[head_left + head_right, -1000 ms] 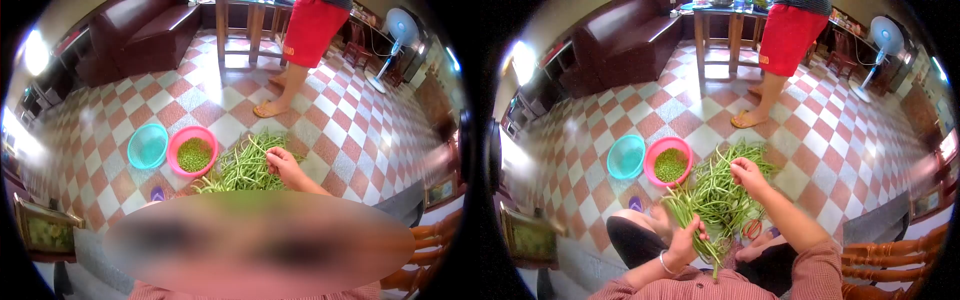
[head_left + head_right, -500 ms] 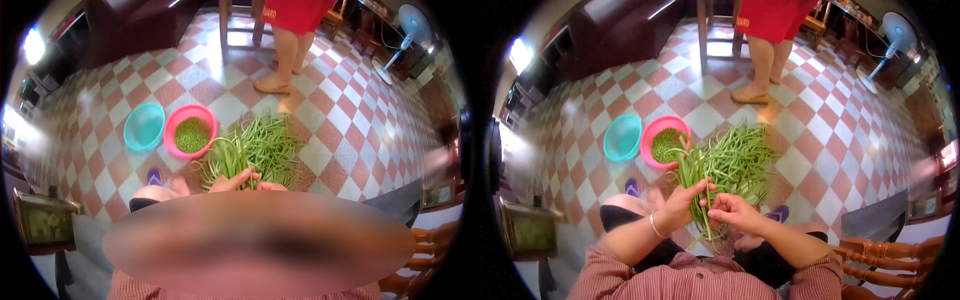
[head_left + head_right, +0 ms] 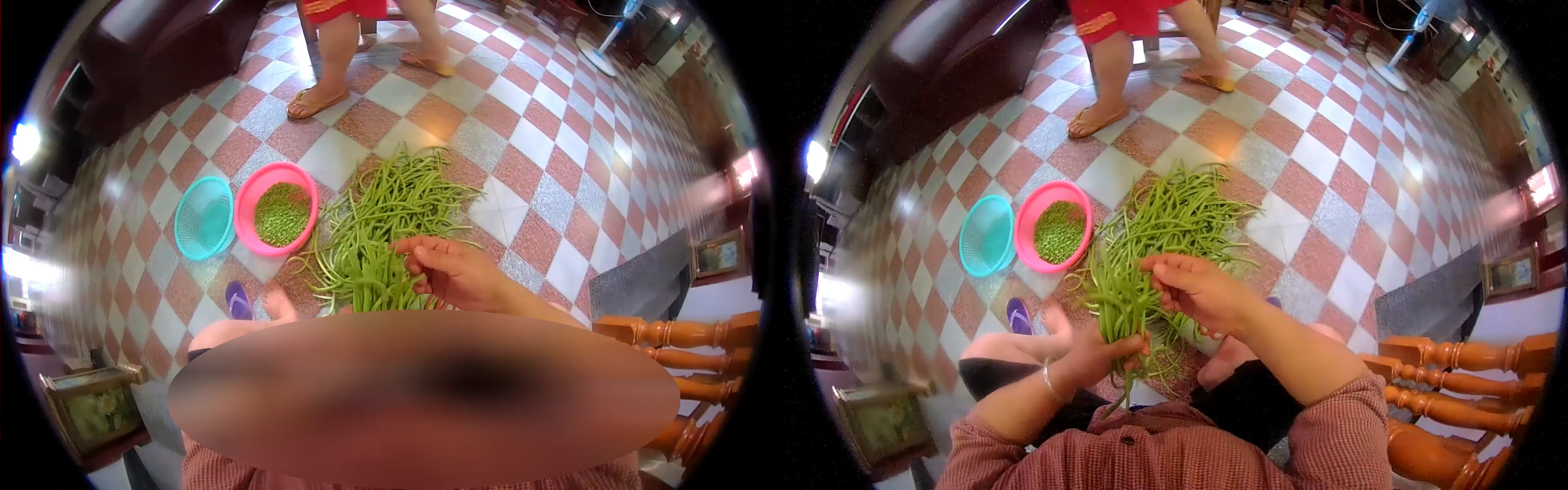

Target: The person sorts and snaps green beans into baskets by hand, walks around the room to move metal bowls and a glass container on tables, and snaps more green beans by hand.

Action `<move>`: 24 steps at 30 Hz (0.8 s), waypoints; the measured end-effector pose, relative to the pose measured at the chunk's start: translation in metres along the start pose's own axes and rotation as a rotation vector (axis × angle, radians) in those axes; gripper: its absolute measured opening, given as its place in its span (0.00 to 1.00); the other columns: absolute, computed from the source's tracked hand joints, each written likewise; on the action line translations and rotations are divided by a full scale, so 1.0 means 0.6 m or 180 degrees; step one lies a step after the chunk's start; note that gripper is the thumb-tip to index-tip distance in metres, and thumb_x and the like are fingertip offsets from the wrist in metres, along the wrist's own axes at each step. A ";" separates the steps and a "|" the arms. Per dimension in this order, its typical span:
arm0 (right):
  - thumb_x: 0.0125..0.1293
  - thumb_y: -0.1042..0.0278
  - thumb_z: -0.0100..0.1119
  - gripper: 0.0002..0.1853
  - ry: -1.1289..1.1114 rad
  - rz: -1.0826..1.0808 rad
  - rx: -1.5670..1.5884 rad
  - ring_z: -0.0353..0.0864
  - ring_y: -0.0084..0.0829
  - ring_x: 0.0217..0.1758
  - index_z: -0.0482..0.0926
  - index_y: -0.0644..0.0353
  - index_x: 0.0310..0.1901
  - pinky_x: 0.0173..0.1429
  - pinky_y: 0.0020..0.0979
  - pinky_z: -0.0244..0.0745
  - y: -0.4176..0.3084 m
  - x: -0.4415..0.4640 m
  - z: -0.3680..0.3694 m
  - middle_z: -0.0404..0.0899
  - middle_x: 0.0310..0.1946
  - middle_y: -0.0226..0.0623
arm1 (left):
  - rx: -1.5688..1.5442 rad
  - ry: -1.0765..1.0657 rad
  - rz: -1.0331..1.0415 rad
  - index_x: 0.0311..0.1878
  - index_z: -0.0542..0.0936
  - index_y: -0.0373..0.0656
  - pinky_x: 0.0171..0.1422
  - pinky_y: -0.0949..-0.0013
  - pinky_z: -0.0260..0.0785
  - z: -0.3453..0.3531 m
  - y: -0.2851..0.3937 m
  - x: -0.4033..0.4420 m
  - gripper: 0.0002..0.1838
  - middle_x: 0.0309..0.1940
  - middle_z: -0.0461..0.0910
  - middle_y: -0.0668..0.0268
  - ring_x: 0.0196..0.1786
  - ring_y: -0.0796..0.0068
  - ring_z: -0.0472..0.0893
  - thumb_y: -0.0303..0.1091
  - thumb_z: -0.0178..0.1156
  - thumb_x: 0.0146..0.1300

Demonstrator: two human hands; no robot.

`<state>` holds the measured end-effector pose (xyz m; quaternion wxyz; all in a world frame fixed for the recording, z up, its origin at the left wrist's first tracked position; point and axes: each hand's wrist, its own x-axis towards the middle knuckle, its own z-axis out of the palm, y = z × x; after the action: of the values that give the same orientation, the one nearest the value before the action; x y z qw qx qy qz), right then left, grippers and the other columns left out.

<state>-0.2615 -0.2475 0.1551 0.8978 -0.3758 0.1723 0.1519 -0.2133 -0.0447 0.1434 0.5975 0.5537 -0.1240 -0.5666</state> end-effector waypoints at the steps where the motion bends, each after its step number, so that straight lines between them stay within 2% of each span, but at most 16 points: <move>1: 0.66 0.62 0.50 0.12 0.0039 -0.0036 0.0126 0.65 0.19 0.27 0.71 0.60 0.46 0.33 0.20 0.63 0.008 0.001 -0.002 0.69 0.27 0.24 | 0.0009 0.0131 0.0097 0.42 0.74 0.37 0.27 0.78 0.63 0.004 0.001 -0.001 0.09 0.28 0.77 0.67 0.22 0.81 0.71 0.30 0.55 0.61; 3: 0.67 0.62 0.49 0.10 0.0086 -0.0112 0.0374 0.65 0.19 0.26 0.72 0.59 0.41 0.31 0.20 0.62 0.040 0.009 -0.014 0.69 0.25 0.25 | 0.0044 0.0415 0.0305 0.42 0.75 0.38 0.27 0.79 0.63 0.012 0.006 -0.005 0.09 0.27 0.77 0.70 0.23 0.84 0.71 0.32 0.55 0.62; 4: 0.67 0.62 0.48 0.08 0.0173 -0.0088 0.0158 0.65 0.19 0.24 0.71 0.56 0.35 0.29 0.21 0.62 0.055 0.010 -0.022 0.68 0.23 0.25 | 0.0020 0.0526 0.0404 0.42 0.75 0.38 0.27 0.79 0.63 0.007 0.005 -0.001 0.09 0.27 0.77 0.70 0.23 0.84 0.70 0.31 0.55 0.62; 7: 0.68 0.60 0.46 0.09 0.0429 0.0448 0.0134 0.65 0.19 0.23 0.71 0.56 0.37 0.29 0.21 0.62 0.067 -0.006 0.005 0.69 0.24 0.25 | 0.0072 0.0659 0.0637 0.43 0.74 0.37 0.27 0.79 0.63 0.001 0.000 0.005 0.09 0.27 0.77 0.69 0.23 0.83 0.71 0.31 0.55 0.61; 10: 0.68 0.61 0.46 0.09 0.0110 0.0401 0.0610 0.65 0.19 0.24 0.72 0.57 0.39 0.29 0.20 0.62 0.070 -0.005 0.006 0.70 0.25 0.25 | 0.0197 0.0408 0.0512 0.44 0.73 0.36 0.28 0.78 0.65 0.019 0.009 0.001 0.11 0.29 0.77 0.67 0.24 0.81 0.72 0.32 0.56 0.61; 13: 0.67 0.60 0.48 0.10 0.0233 -0.0117 0.0386 0.76 0.25 0.34 0.73 0.57 0.40 0.45 0.29 0.73 0.026 -0.002 0.009 0.76 0.33 0.29 | -0.0018 0.0272 0.0396 0.44 0.73 0.36 0.29 0.77 0.65 0.016 -0.016 0.012 0.11 0.29 0.78 0.67 0.24 0.81 0.72 0.31 0.56 0.61; 14: 0.66 0.62 0.49 0.08 0.0297 -0.0370 0.0253 0.64 0.19 0.24 0.72 0.56 0.38 0.31 0.22 0.62 0.021 0.008 -0.006 0.68 0.24 0.24 | -0.0066 0.0280 0.0457 0.44 0.73 0.36 0.30 0.77 0.65 0.015 -0.017 0.016 0.10 0.29 0.78 0.66 0.24 0.81 0.72 0.31 0.55 0.62; 15: 0.66 0.63 0.50 0.06 0.0493 -0.0503 0.0250 0.64 0.19 0.24 0.72 0.55 0.37 0.32 0.22 0.62 0.010 0.012 -0.011 0.67 0.23 0.24 | -0.0056 0.0353 0.0484 0.44 0.73 0.37 0.30 0.77 0.65 0.015 -0.016 0.017 0.10 0.29 0.78 0.66 0.24 0.81 0.72 0.31 0.54 0.63; 17: 0.66 0.62 0.50 0.07 0.0225 -0.0764 0.0425 0.69 0.21 0.27 0.73 0.55 0.35 0.36 0.24 0.67 -0.015 0.009 -0.029 0.71 0.26 0.24 | -0.0045 0.0504 0.0530 0.43 0.73 0.37 0.30 0.76 0.65 0.015 -0.013 0.019 0.10 0.30 0.78 0.66 0.24 0.81 0.72 0.32 0.54 0.63; 20: 0.66 0.62 0.52 0.07 0.0729 -0.1263 0.0449 0.65 0.20 0.25 0.71 0.55 0.37 0.33 0.22 0.63 -0.044 -0.002 -0.017 0.67 0.22 0.24 | -0.0165 0.0668 0.0547 0.43 0.73 0.37 0.30 0.76 0.65 0.013 -0.012 0.018 0.10 0.30 0.78 0.65 0.24 0.81 0.72 0.33 0.54 0.63; 24: 0.67 0.63 0.49 0.07 0.0779 -0.1632 0.0459 0.66 0.19 0.27 0.71 0.57 0.39 0.32 0.21 0.64 -0.062 -0.008 -0.042 0.69 0.24 0.24 | -0.0331 0.0757 0.0583 0.44 0.73 0.38 0.29 0.77 0.65 0.004 -0.017 0.018 0.10 0.31 0.78 0.65 0.23 0.81 0.71 0.32 0.54 0.63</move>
<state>-0.2560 -0.2916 0.1638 0.9038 -0.3579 0.1890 -0.1390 -0.2173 -0.0523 0.1311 0.6850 0.5716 -0.0728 -0.4458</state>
